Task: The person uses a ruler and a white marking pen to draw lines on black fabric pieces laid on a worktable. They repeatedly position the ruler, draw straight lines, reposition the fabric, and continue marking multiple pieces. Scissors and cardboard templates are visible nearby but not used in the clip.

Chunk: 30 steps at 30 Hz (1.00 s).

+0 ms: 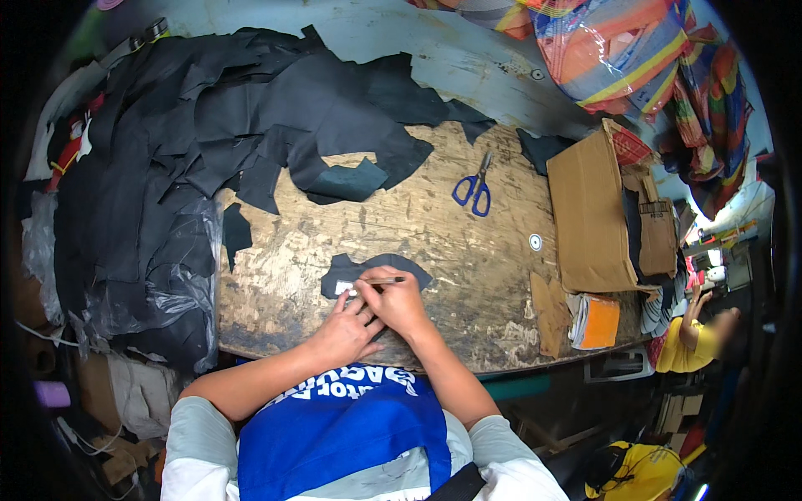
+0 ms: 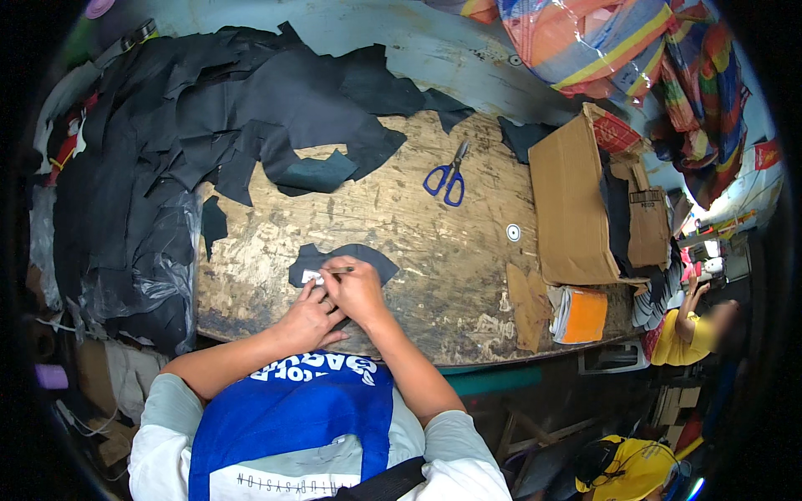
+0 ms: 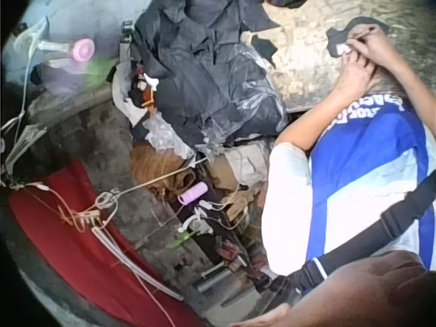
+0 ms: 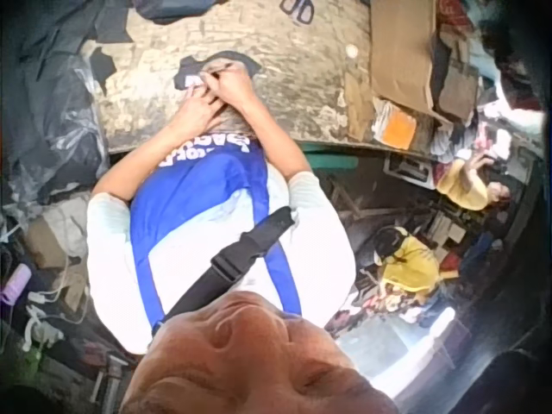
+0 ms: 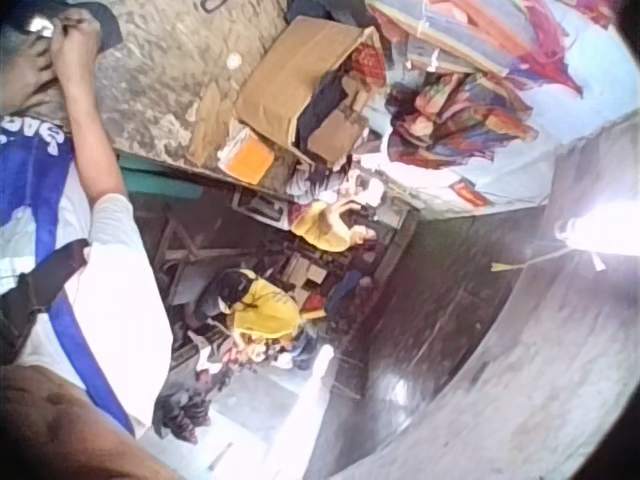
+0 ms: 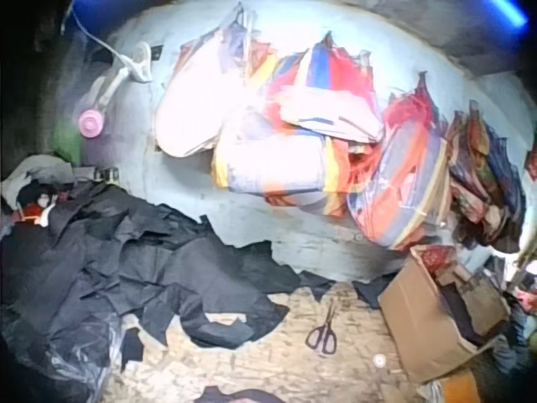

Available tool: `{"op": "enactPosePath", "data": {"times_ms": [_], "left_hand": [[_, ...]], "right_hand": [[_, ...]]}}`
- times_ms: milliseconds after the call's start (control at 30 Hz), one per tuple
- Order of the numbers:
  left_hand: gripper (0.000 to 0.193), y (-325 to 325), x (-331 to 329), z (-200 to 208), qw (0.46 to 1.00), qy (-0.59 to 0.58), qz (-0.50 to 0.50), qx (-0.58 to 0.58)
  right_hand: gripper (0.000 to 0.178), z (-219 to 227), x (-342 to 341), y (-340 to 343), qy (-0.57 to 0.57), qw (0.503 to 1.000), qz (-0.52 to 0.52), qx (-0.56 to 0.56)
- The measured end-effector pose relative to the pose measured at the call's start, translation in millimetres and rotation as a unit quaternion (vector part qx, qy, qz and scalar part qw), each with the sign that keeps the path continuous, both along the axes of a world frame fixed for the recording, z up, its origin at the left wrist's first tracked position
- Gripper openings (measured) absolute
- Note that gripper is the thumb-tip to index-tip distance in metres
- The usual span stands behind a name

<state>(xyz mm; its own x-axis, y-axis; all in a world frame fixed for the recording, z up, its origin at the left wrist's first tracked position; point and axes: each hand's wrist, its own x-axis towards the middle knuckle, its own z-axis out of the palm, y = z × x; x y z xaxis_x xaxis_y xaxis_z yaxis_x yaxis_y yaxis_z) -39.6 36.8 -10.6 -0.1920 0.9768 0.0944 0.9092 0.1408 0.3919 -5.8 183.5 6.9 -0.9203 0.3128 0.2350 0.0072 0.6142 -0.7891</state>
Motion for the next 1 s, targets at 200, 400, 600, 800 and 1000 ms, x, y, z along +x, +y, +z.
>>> {"op": "enactPosePath", "data": {"times_ms": [200, 400, 600, 800, 1000], "left_hand": [[0.062, 15.6, -14.0, 26.3, 0.995, -0.008, -0.015, -0.103], [0.059, 33.7, -39.9, 47.0, 0.979, -0.084, -0.050, -0.182], [0.056, 55.2, -67.9, 53.5, 0.947, -0.195, -0.076, -0.242], [0.078, 72.4, -84.5, 50.6, 0.906, -0.241, -0.060, -0.342], [0.096, 76.5, -99.7, 48.9, 0.876, -0.350, -0.027, -0.331]], "right_hand": [[0.013, -3.7, 42.1, 36.7, -0.038, 0.981, -0.170, -0.087], [0.013, -26.3, 51.4, 35.9, -0.015, 0.962, -0.218, -0.163], [0.010, -29.3, 53.1, 31.1, 0.012, 0.977, -0.196, -0.086], [0.008, -6.8, 58.7, 18.0, 0.008, 0.980, -0.098, 0.172], [0.008, -9.1, 34.1, -13.8, 0.024, 0.997, 0.019, -0.074]]}}
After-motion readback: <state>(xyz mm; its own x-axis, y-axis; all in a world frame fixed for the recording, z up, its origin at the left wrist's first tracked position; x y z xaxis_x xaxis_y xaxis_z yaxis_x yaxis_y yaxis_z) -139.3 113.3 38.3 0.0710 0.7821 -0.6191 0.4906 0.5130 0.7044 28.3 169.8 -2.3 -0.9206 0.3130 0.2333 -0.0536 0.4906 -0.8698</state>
